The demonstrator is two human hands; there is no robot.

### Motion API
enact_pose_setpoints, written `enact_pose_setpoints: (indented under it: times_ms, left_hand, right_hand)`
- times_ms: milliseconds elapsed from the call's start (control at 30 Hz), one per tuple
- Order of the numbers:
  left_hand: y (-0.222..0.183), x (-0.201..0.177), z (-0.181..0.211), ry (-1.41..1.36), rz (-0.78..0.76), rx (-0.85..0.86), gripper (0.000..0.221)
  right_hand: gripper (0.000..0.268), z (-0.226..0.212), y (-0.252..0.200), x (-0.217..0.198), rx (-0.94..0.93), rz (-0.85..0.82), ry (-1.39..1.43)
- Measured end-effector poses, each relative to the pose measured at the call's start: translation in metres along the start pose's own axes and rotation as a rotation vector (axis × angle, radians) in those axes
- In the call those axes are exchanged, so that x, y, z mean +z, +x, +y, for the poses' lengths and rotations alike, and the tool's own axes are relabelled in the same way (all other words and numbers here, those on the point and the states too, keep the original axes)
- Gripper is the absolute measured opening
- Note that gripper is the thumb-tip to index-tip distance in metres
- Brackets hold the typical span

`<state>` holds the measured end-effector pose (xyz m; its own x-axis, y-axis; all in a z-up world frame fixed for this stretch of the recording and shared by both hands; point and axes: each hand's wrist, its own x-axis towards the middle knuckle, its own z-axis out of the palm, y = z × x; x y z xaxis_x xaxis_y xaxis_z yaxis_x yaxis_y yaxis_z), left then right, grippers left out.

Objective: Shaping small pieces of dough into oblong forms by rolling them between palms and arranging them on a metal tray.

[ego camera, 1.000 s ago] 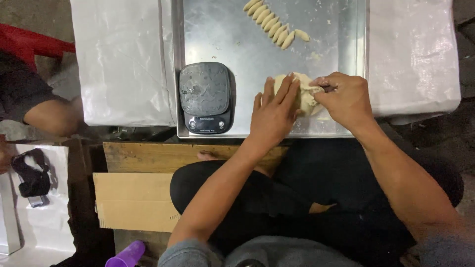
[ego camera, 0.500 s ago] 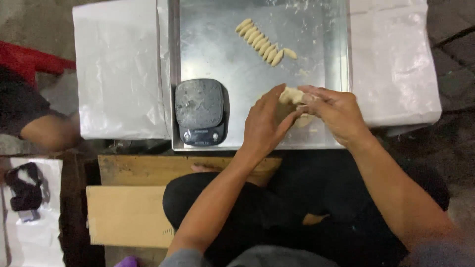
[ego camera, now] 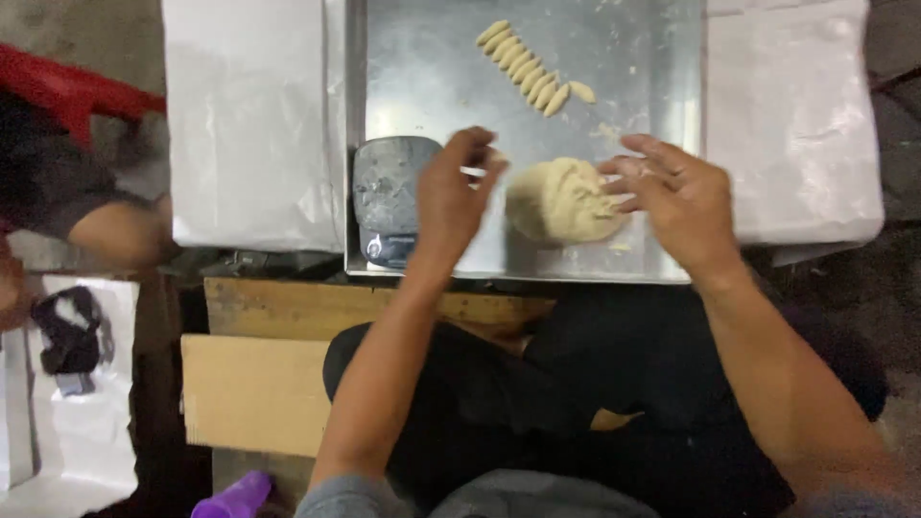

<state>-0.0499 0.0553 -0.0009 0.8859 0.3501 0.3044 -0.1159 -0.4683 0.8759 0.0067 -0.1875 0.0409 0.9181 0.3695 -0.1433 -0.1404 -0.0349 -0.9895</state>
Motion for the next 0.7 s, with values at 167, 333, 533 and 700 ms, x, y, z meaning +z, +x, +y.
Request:
enact_pose_setpoints:
  times_ms: [167, 333, 533, 700]
  left_hand:
    - [0.002, -0.053, -0.057, 0.376, 0.035, -0.359, 0.011]
    - [0.004, -0.065, -0.069, 0.403, -0.016, -0.389, 0.014]
    - [0.001, -0.085, -0.056, 0.538, 0.087, -0.437, 0.03]
    - [-0.003, -0.06, -0.041, 0.592, 0.039, -0.385, 0.033]
  right_hand:
    - [0.029, 0.001, 0.01, -0.007, -0.013, 0.022, -0.327]
    - [0.028, 0.002, 0.007, -0.004, -0.014, -0.002, -0.38]
    - [0.022, 0.011, 0.004, -0.006, -0.021, 0.017, -0.488]
    - [0.013, 0.027, 0.014, -0.031, -0.227, -0.076, -0.837]
